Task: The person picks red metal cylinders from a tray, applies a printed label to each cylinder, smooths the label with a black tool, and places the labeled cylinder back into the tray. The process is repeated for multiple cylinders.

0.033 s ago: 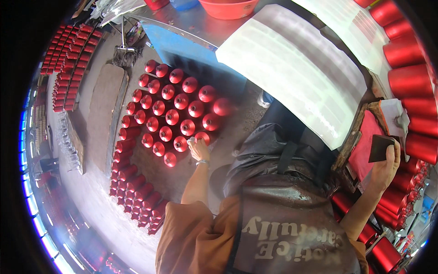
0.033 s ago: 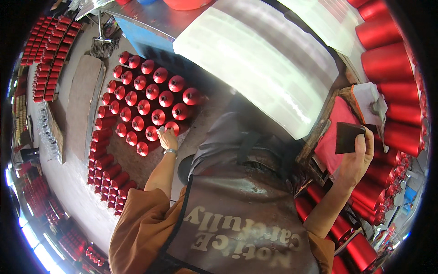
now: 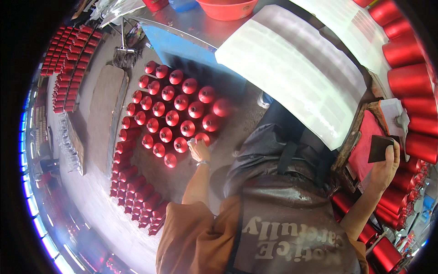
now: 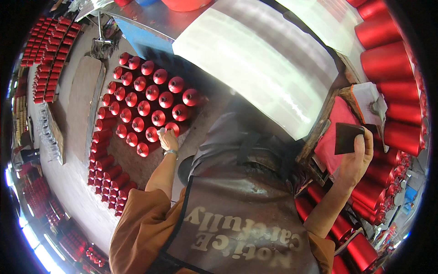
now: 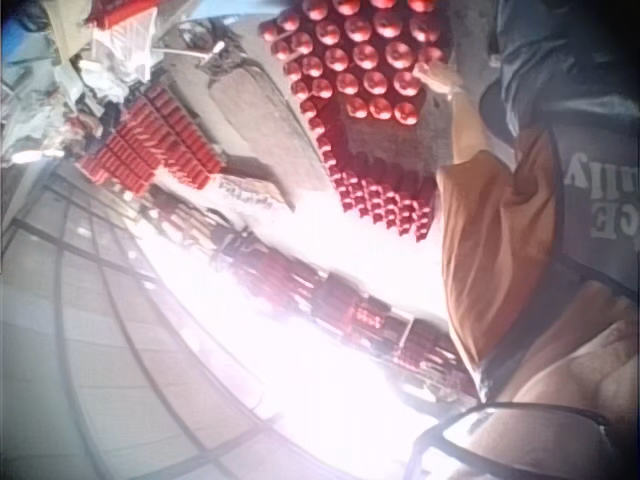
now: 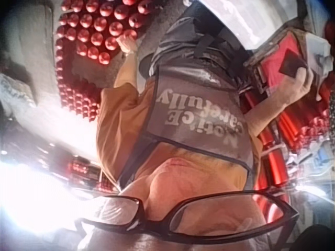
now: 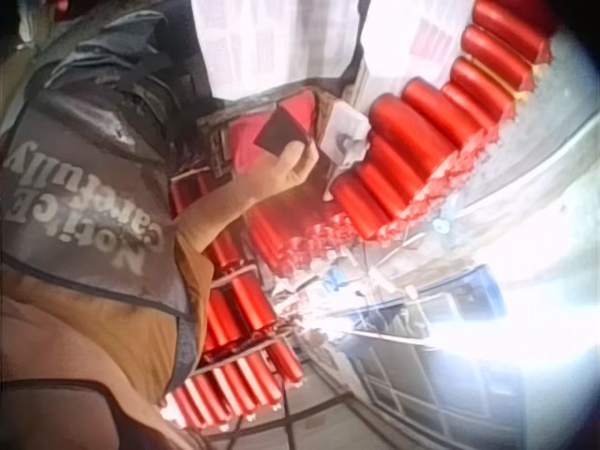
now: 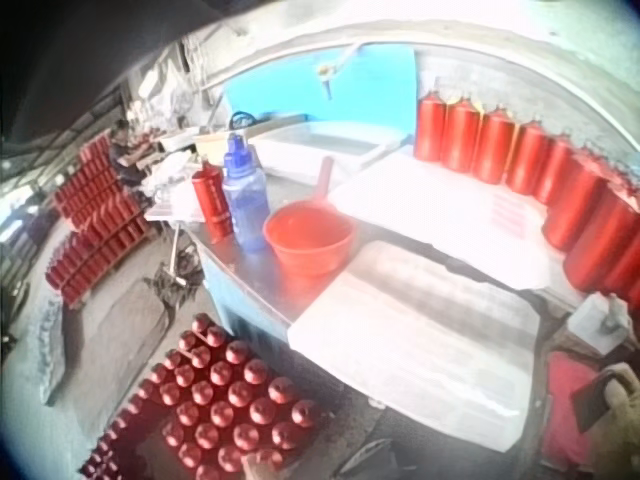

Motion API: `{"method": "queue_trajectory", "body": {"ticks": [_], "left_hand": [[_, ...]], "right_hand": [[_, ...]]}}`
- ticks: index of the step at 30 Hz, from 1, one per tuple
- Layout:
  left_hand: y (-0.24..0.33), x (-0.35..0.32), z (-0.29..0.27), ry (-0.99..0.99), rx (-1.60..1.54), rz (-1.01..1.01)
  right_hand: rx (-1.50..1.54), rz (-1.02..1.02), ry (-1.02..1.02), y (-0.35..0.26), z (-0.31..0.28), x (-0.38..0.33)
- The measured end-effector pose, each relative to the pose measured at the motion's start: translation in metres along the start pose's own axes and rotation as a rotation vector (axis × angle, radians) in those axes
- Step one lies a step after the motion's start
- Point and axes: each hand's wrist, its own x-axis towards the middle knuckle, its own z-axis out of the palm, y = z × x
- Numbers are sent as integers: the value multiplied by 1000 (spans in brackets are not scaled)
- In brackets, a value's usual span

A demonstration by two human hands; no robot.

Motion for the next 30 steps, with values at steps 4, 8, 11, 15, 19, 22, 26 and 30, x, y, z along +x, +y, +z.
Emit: {"method": "queue_trajectory", "body": {"ticks": [4,8,11,15,19,22,26,30], "left_hand": [[2,-1,0,-25,7,-45],[-10,2,8,-34,-1,25],[-16,12,3,25,174,136],[22,43,-55,415,54,275],[141,64,-152,626,-431,460],[231,52,-222,646,-598,547],[335,4,-257,503,-886,921],[407,-58,-262,232,-1033,1169]], "right_hand": [[-14,37,-2,4,-1,-3],[-9,19,-43,7,5,-4],[-150,6,-9,6,10,-7],[-101,60,16,-3,12,-9],[27,58,115,-20,1,2],[115,74,122,-45,-20,18],[-58,-268,232,-97,-49,56],[-559,-720,420,-150,-57,128]]}}
